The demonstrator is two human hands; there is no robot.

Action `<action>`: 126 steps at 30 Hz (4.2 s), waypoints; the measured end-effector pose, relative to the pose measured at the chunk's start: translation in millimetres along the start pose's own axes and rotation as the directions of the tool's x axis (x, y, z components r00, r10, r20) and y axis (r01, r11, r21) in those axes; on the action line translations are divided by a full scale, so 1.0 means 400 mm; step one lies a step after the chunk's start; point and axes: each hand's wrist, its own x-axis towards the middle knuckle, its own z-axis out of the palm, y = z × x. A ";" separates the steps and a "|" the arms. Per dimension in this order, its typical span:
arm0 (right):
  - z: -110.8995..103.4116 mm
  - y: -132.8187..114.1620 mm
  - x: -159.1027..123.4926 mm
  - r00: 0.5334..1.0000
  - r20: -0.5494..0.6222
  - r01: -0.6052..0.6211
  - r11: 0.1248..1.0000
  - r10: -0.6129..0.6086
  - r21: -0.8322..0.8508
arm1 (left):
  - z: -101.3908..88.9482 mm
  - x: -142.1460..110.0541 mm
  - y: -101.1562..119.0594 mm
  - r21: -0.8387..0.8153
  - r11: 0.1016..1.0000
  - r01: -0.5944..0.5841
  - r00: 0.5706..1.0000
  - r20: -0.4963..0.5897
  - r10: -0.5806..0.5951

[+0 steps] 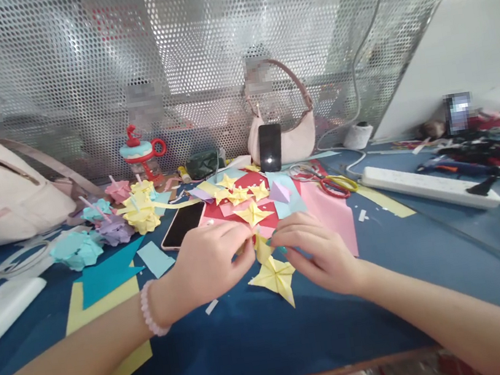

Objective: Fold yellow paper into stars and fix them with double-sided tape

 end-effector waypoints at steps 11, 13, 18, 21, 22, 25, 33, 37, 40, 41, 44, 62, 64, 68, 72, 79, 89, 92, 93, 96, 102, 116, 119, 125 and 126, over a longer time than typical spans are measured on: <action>-0.010 -0.003 0.010 0.993 -0.117 0.005 0.996 0.006 0.092 | -0.013 0.003 0.003 -0.034 0.969 -0.246 0.969 -0.030 0.245; -0.013 -0.004 0.012 0.992 -0.126 0.008 0.993 0.006 0.115 | -0.013 0.003 0.004 -0.024 0.958 -0.287 0.957 -0.046 0.286; -0.016 -0.005 0.008 0.993 -0.119 0.029 0.989 -0.012 0.145 | -0.014 -0.001 0.003 -0.031 0.942 -0.335 0.942 -0.014 0.335; -0.017 -0.006 0.008 0.993 -0.115 0.030 0.984 -0.010 0.174 | -0.017 0.001 0.002 -0.054 0.937 -0.345 0.938 0.001 0.346; -0.017 -0.006 0.009 0.994 -0.113 0.028 0.983 -0.007 0.183 | -0.018 0.002 0.002 -0.061 0.936 -0.348 0.937 0.006 0.349; -0.018 -0.007 0.012 0.994 -0.111 0.026 0.977 -0.002 0.213 | -0.021 0.006 0.003 -0.069 0.930 -0.362 0.931 0.013 0.364; -0.020 -0.011 0.014 0.996 -0.088 0.023 0.964 0.000 0.265 | -0.023 0.007 -0.001 -0.076 0.920 -0.384 0.923 0.002 0.386; -0.021 -0.010 0.014 0.997 -0.076 0.017 0.960 0.004 0.280 | -0.020 0.007 -0.002 -0.103 0.915 -0.390 0.920 -0.013 0.391; -0.022 -0.009 0.013 0.997 -0.073 0.021 0.957 0.000 0.288 | -0.017 0.007 -0.004 -0.119 0.913 -0.390 0.920 -0.022 0.390; -0.021 -0.009 0.012 0.997 -0.071 0.020 0.958 0.001 0.287 | -0.016 0.007 -0.004 -0.128 0.913 -0.386 0.922 -0.026 0.386; -0.021 -0.009 0.011 0.997 -0.072 0.016 0.961 0.004 0.274 | -0.015 0.007 -0.003 -0.156 0.916 -0.368 0.929 -0.023 0.370; -0.023 -0.014 0.015 0.998 -0.055 0.030 0.970 -0.017 0.243 | -0.008 0.010 -0.002 -0.219 0.909 -0.356 0.934 -0.054 0.353; -0.023 -0.013 0.014 0.998 -0.054 0.026 0.971 -0.013 0.240 | -0.007 0.011 -0.002 -0.238 0.906 -0.351 0.936 -0.057 0.348; -0.023 -0.013 0.013 0.999 -0.054 0.019 0.973 -0.007 0.231 | -0.002 0.010 -0.004 -0.250 0.906 -0.341 0.940 -0.065 0.336; -0.024 -0.014 0.014 0.999 -0.053 0.017 0.974 -0.005 0.227 | 0.002 0.008 -0.007 -0.273 0.902 -0.334 0.942 -0.056 0.332; -0.024 -0.017 0.014 0.999 -0.046 0.019 0.966 -0.008 0.259 | 0.005 0.006 -0.011 -0.307 0.881 -0.360 0.933 -0.084 0.351; -0.025 -0.021 0.016 0.999 -0.046 0.018 0.961 -0.005 0.278 | 0.015 -0.001 -0.014 -0.304 0.874 -0.378 0.926 -0.110 0.362; -0.024 -0.021 0.017 0.999 -0.040 0.013 0.960 -0.002 0.280 | 0.019 -0.004 -0.016 -0.313 0.870 -0.381 0.924 -0.111 0.365; -0.024 -0.020 0.017 0.999 -0.036 0.009 0.960 0.001 0.281 | 0.020 -0.005 -0.017 -0.320 0.867 -0.383 0.924 -0.111 0.367; -0.023 -0.019 0.016 1.000 -0.026 -0.001 0.956 0.010 0.295 | 0.022 -0.004 -0.019 -0.344 0.855 -0.388 0.922 -0.126 0.367; -0.026 -0.013 0.014 0.995 0.052 -0.097 0.913 0.083 0.396 | 0.019 0.004 -0.018 -0.359 0.849 -0.388 0.920 -0.100 0.378; -0.011 0.004 0.013 0.801 0.507 -0.595 0.334 0.319 0.731 | 0.006 0.007 -0.015 -0.426 0.789 -0.443 0.861 0.042 0.507; -0.011 0.008 0.011 0.777 0.582 -0.625 0.189 0.238 0.758 | 0.003 0.010 -0.012 -0.458 0.795 -0.399 0.887 0.026 0.460; -0.016 0.008 0.009 0.746 0.633 -0.664 0.152 0.209 0.732 | -0.008 0.016 -0.002 -0.477 0.785 -0.396 0.886 0.025 0.463; -0.014 0.007 0.008 0.741 0.640 -0.670 0.150 0.206 0.727 | -0.008 0.016 -0.001 -0.477 0.783 -0.399 0.882 0.033 0.470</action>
